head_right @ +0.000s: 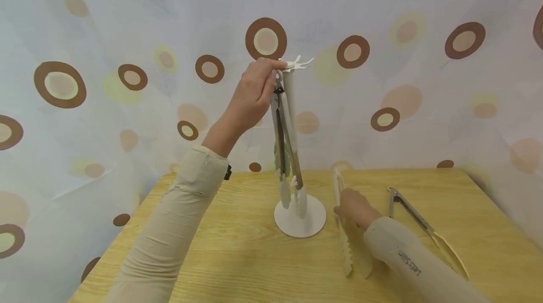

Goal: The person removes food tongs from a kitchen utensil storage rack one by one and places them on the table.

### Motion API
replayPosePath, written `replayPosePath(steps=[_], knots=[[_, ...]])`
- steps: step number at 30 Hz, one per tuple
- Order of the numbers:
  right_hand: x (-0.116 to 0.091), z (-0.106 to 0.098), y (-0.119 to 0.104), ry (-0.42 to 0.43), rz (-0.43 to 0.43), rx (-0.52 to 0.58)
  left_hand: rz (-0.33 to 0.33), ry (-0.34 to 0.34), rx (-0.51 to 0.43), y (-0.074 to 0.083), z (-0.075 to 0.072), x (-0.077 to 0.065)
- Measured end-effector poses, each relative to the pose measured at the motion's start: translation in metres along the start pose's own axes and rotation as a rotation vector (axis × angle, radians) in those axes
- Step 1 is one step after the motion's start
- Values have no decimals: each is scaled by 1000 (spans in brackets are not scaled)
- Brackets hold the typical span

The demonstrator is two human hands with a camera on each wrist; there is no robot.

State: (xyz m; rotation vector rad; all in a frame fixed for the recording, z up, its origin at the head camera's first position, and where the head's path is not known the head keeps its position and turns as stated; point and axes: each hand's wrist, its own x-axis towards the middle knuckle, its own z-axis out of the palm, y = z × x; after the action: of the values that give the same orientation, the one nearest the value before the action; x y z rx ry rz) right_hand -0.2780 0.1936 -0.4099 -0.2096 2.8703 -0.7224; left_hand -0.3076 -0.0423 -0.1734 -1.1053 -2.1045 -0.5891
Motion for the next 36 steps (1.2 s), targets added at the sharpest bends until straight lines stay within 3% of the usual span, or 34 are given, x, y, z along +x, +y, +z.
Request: replayPosePath(steps=[8,36], knots=[[4,4,0,7,-19,6,8,10,4,-1,1,-1],[13,11,8,-41,37,-61,-6,-3,-6,-1,4,-1]])
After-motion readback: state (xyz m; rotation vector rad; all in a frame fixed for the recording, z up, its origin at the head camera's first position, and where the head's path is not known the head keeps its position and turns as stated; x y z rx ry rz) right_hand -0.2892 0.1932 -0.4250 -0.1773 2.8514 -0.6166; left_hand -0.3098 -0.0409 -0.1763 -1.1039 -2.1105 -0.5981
